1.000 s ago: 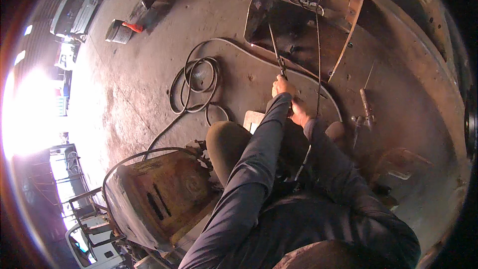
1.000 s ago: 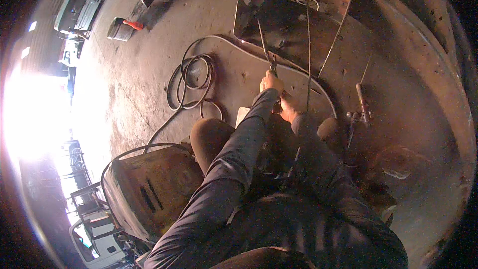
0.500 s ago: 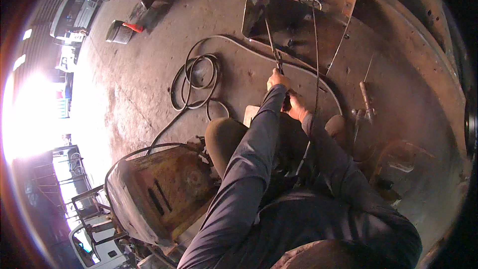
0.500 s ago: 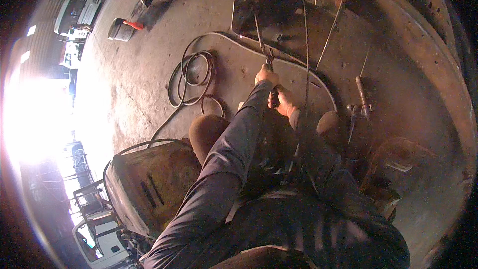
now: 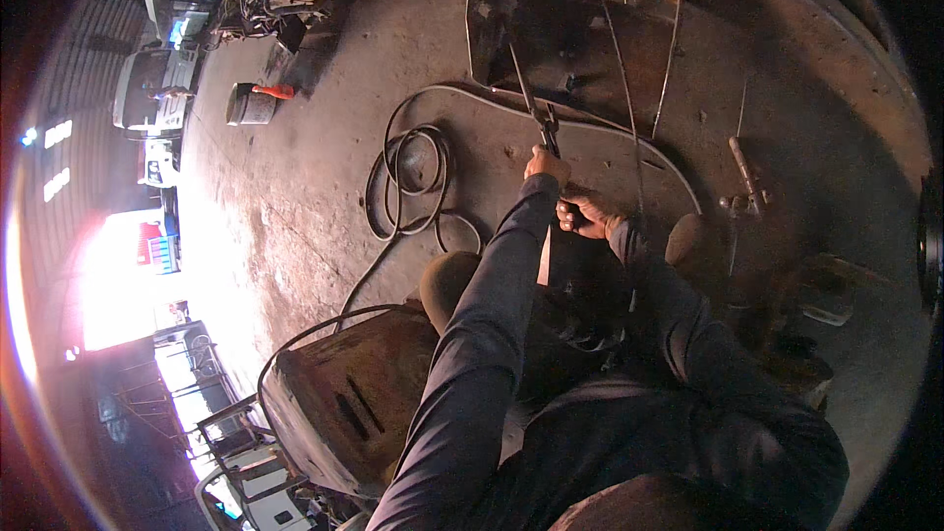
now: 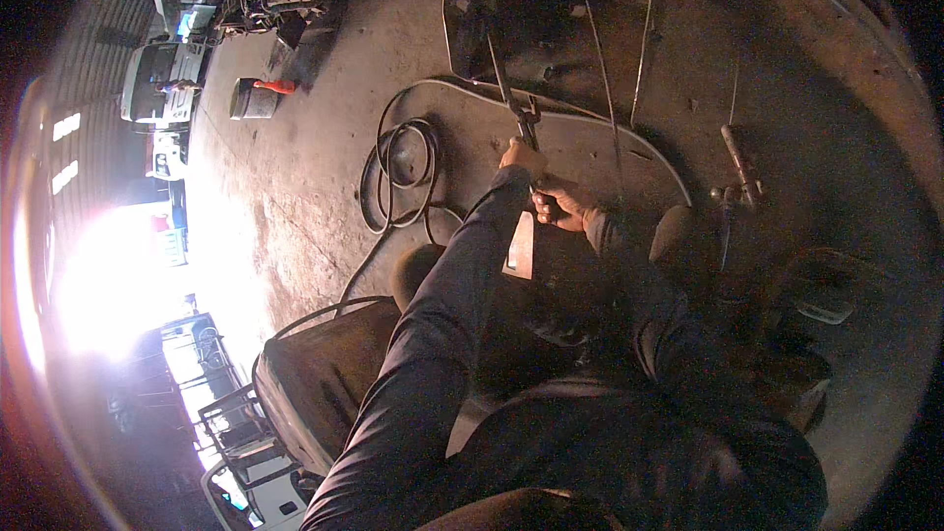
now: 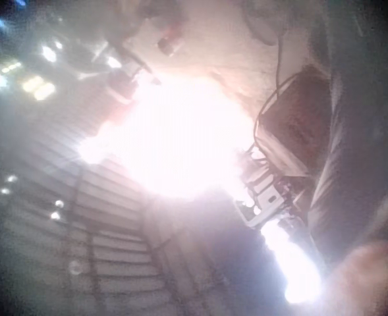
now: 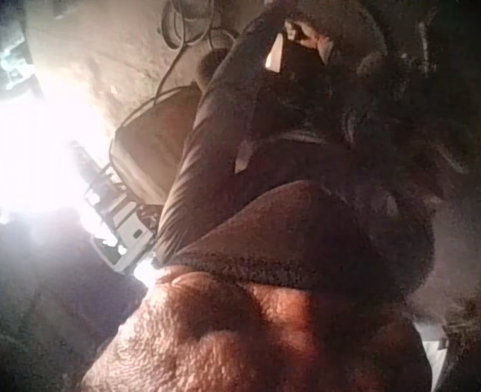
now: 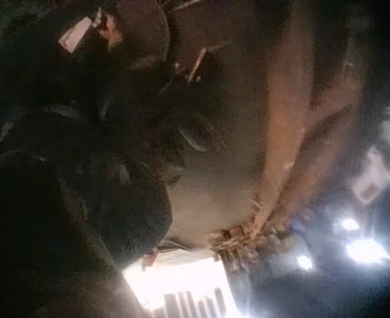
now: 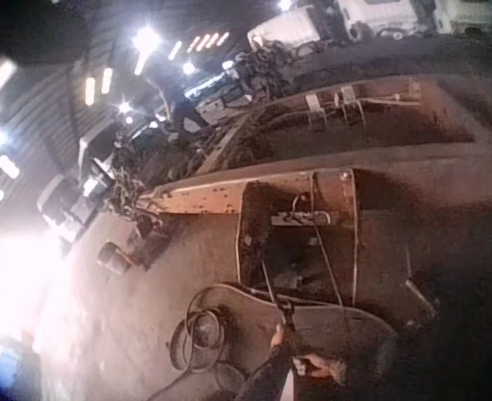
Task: The person is welding a metal frame while sitting on the floor. They use a welding torch to join metal pieces, creating bright sparks, and periodically adjust their position and the welding mask.
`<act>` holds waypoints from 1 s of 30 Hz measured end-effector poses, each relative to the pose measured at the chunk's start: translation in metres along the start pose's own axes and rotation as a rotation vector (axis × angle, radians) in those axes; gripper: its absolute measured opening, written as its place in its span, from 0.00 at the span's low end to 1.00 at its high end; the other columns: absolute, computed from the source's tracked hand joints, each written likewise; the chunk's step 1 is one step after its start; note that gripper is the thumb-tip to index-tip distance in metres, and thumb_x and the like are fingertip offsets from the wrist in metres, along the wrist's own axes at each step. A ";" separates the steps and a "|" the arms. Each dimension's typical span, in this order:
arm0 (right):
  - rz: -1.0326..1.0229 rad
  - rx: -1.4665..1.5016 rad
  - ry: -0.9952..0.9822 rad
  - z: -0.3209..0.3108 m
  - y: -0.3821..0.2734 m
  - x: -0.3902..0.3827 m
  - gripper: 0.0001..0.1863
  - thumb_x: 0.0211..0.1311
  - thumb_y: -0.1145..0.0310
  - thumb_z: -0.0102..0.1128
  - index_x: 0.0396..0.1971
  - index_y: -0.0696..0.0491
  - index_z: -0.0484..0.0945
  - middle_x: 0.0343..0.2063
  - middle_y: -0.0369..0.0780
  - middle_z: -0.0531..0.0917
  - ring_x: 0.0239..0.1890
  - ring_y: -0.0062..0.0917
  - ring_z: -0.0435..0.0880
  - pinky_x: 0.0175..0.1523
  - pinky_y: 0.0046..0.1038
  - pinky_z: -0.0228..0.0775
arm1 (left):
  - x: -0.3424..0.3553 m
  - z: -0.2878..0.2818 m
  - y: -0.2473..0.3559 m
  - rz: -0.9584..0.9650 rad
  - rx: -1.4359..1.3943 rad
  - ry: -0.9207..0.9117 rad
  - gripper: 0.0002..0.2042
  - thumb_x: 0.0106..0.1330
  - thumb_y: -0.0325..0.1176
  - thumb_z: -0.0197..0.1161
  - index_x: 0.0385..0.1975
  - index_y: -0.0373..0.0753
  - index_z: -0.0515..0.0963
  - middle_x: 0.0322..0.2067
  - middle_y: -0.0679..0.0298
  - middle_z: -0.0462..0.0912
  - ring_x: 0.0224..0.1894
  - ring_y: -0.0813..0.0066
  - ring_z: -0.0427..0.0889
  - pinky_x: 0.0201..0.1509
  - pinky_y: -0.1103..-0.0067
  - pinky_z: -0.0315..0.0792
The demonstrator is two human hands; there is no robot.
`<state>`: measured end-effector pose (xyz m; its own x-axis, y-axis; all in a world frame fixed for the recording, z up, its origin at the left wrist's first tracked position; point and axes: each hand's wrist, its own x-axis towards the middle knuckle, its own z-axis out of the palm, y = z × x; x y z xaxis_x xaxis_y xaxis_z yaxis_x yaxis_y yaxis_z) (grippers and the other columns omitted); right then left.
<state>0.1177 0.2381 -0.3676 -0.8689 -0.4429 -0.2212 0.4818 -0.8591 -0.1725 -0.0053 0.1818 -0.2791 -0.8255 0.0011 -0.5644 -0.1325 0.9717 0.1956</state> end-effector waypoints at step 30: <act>0.166 -0.757 0.497 0.029 -0.005 -0.024 0.28 0.71 0.55 0.62 0.57 0.59 0.64 0.23 0.36 0.75 0.22 0.23 0.75 0.29 0.34 0.75 | 0.039 0.000 -0.021 0.117 -0.591 -0.637 0.09 0.65 0.32 0.63 0.40 0.33 0.81 0.28 0.60 0.84 0.31 0.68 0.84 0.35 0.71 0.79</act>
<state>0.1328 0.2453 -0.3333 -0.7177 -0.2341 -0.6558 0.6939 -0.3200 -0.6451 -0.0351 0.1612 -0.3050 -0.4116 0.3965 -0.8206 -0.4741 0.6758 0.5644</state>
